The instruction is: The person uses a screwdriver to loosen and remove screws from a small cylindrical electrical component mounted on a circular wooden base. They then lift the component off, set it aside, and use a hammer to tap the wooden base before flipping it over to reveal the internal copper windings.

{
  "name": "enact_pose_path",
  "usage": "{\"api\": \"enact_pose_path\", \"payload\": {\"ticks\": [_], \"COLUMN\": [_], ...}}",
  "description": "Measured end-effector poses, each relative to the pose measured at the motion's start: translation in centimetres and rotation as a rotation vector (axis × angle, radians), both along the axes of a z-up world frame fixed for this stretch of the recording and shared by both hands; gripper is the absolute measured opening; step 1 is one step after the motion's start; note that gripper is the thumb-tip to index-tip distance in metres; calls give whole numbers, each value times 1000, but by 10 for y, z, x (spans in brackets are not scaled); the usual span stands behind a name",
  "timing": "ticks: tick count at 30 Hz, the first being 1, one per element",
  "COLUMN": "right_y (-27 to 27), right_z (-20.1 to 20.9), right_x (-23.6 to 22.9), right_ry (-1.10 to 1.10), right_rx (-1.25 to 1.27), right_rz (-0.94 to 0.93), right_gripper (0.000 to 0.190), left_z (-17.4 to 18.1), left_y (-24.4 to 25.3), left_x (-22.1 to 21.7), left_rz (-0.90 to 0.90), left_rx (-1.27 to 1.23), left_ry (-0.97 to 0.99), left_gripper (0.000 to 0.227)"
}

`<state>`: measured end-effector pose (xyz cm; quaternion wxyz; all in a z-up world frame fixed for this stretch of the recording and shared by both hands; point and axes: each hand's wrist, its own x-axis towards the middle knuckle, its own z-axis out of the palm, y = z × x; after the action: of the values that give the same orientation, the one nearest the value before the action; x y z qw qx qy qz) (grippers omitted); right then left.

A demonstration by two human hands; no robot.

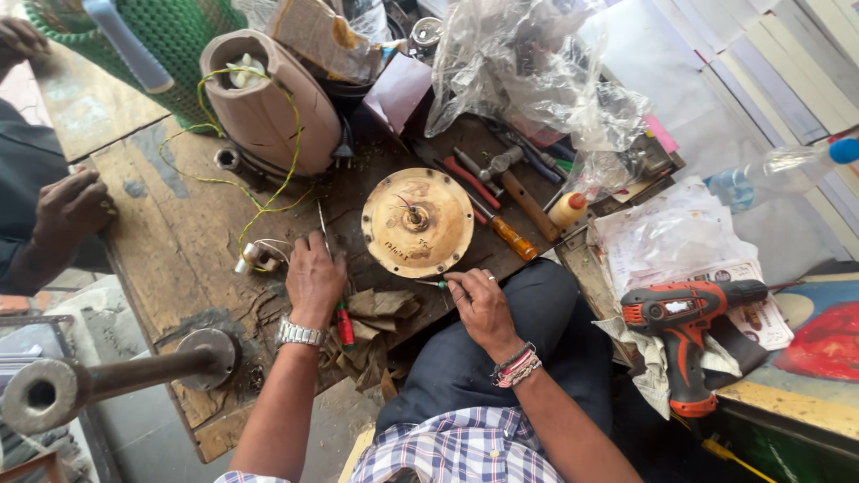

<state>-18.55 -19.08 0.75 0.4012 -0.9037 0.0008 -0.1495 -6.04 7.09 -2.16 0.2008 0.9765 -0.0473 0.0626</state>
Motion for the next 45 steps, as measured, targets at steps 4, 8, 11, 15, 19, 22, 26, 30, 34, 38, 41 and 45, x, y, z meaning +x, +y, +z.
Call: {"api": "enact_pose_path", "payload": {"ticks": [4, 8, 11, 15, 19, 22, 26, 30, 34, 38, 41, 45], "right_y": [2, -12, -28, -60, -82, -82, -71, -83, -85, -88, -91, -94], "right_z": [-5, 2, 7, 9, 3, -8, -16, -10, -11, -9, -11, -15], "right_x": [-3, -5, -8, 4, 17, 34, 49, 50, 55, 61, 61, 59], "right_ry": [43, 56, 90, 50, 227, 204, 235, 297, 347, 389, 383, 377], "right_rx": [80, 210, 291, 238, 375, 567, 592, 579, 635, 650, 704, 701], "right_rz": [-72, -135, -225, -389, -493, -436, -391, -392, -365, -370, -349, -345], "right_gripper": [19, 20, 20, 21, 19, 18, 17, 18, 20, 21, 21, 20], "left_z": [-20, -14, 6, 42, 59, 52, 41, 35, 29, 30, 29, 25], "left_y": [0, 4, 19, 34, 27, 26, 33, 38, 49, 53, 53, 57], "left_x": [16, 22, 10, -13, -19, -18, -7, 15, 40, 67, 75, 77], "left_rz": [24, 22, 44, 133, -8, -90, -115, -108, -241, -269, -309, -379], "left_rx": [21, -59, -305, -756, -445, -158, -178, -229, -304, -324, -291, -316], "left_ry": [129, 87, 148, 440, 315, 131, 191, 342, 340, 556, 632, 645], "left_gripper": [30, 45, 49, 44, 27, 24, 23, 26, 25, 27, 27, 27]}}
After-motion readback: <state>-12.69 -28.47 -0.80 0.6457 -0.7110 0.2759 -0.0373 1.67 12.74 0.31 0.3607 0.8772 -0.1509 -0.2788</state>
